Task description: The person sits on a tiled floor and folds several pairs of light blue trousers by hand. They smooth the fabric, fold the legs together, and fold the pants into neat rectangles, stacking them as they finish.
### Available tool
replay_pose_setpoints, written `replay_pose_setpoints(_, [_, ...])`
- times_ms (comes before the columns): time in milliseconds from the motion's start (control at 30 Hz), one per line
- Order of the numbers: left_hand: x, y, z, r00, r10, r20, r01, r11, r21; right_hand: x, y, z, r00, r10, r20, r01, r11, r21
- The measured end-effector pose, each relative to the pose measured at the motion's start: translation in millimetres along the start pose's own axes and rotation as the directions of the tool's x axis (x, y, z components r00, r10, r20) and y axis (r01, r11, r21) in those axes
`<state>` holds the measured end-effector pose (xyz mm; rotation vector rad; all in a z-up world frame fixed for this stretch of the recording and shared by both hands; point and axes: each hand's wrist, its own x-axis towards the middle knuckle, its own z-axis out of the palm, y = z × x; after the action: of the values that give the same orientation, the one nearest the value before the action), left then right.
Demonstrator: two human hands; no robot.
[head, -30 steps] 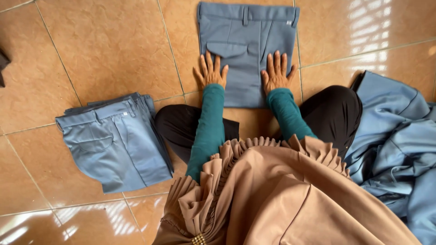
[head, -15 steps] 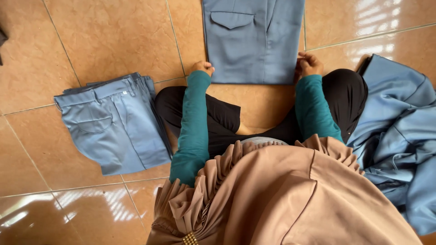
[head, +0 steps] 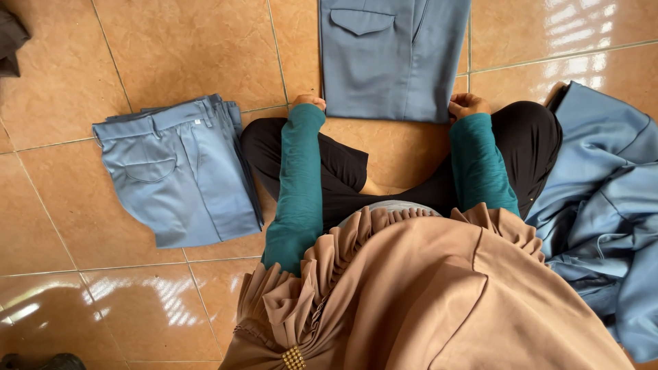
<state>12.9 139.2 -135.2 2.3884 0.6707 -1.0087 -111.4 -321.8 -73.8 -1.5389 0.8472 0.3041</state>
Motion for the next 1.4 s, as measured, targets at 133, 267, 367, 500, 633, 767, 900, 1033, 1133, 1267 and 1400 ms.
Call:
replay_pose_setpoints(133, [-10,6,7,1.0,-0.005,-0.004,0.006,0.99,0.138,17,19,-7,0.998,-0.061,0.012,0.062,0.962,-0.267])
replay_pose_setpoints(267, [4,2,12,0.998,0.023,0.065,-0.034,0.986,0.164,14,19,-6,0.996,-0.085,-0.014,0.079,0.966,-0.248])
replay_pose_setpoints(367, [11,-1,14,0.996,0.038,0.075,-0.052,0.977,0.207,14,14,-6,0.995,-0.094,0.041,0.102,0.956,-0.274])
replay_pose_setpoints(500, [15,-10,15,0.998,0.06,0.001,-0.06,0.99,0.126,4,1,-5,0.994,0.091,0.057,-0.059,0.906,-0.42])
replay_pose_setpoints(633, [25,-18,15,0.996,0.089,0.022,-0.09,0.991,0.1,26,17,-17,0.984,0.17,0.052,-0.123,0.863,-0.491])
replay_pose_setpoints(767, [37,-21,25,0.997,0.08,0.007,-0.08,0.993,0.091,-42,-60,-8,0.98,0.185,0.08,-0.129,0.879,-0.459])
replay_pose_setpoints(900, [28,-12,23,1.0,-0.001,0.017,0.0,0.998,0.056,-76,-84,2,0.971,0.205,0.123,-0.137,0.898,-0.418])
replay_pose_setpoints(1033, [-12,14,10,0.996,-0.016,-0.092,0.019,0.999,0.027,-74,-96,-18,0.961,0.217,0.173,-0.137,0.913,-0.385])
replay_pose_setpoints(1133, [-28,23,3,0.984,-0.028,-0.173,0.03,1.0,0.009,-87,-98,-3,0.951,0.225,0.211,-0.139,0.924,-0.356])
replay_pose_setpoints(1267, [-90,30,25,0.97,0.05,-0.236,-0.051,0.999,0.001,-67,-81,-9,0.942,0.224,0.25,-0.135,0.935,-0.326])
replay_pose_setpoints(1400, [-137,24,88,0.89,0.078,-0.449,-0.354,0.737,-0.575,-52,-58,-8,0.954,0.179,0.239,-0.078,0.922,-0.379])
